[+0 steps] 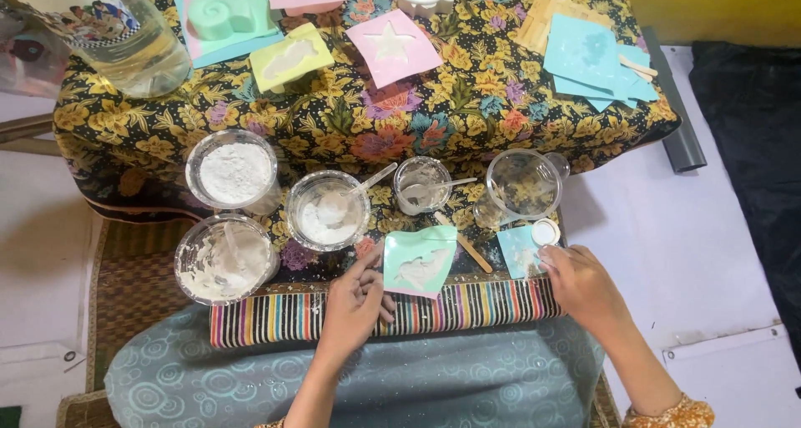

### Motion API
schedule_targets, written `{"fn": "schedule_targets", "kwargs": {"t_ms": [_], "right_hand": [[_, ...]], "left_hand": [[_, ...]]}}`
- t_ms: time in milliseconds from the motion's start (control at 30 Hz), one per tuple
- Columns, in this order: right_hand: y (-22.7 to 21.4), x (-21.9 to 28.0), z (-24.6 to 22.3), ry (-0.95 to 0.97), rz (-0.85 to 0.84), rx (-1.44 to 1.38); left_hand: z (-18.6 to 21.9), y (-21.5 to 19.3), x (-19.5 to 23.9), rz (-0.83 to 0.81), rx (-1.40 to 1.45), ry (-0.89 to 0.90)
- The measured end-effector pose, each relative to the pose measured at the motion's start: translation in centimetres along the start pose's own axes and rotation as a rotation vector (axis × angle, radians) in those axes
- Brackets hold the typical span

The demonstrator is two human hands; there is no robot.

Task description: Filling a star-shaped silicone mold with a white paste mixture using a wooden stick.

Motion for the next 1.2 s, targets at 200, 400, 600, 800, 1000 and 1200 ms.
{"fn": "schedule_targets", "kwargs": {"t_ms": [200, 400, 600, 800, 1000, 1200], "right_hand": [[0.7, 0.5, 3.8, 0.384, -0.132, -0.291], [0.0, 0.2, 4.6, 0.418, -0.078, -0.222], [-0.5, 0.0, 2.7, 0.195, -0.066, -0.118], [-2.1, 0.1, 0.6, 0.302, -0.004, -0.083], [-1.3, 0.2, 0.2, 0.346, 0.067, -0.026], [-2.6, 0.3, -1.7, 0.355, 0.222, -0.033]], "left_hand": [[-0.1, 0.0, 0.0, -0.002, 0.000, 0.003], [0.0, 0.0, 0.0, -0.011, 0.011, 0.022], [0.3, 0.1, 0.1, -0.018, 0.012, 0.021], [-0.2, 0.0, 0.0, -0.006, -0.043, -0.037], [1.0, -0.1, 0.2, 0.020, -0.052, 0.019], [1.1, -0.2, 0.4, 0.042, -0.109, -0.050]]}}
Point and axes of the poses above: each hand's wrist, its own x-axis away from the middle knuckle, its own y-axis out of the palm, z = x × y, the point moved 8 cm from there along -x, towards the middle knuckle, and after that the axes turned 12 degrees about x, right-handed, at the moved point
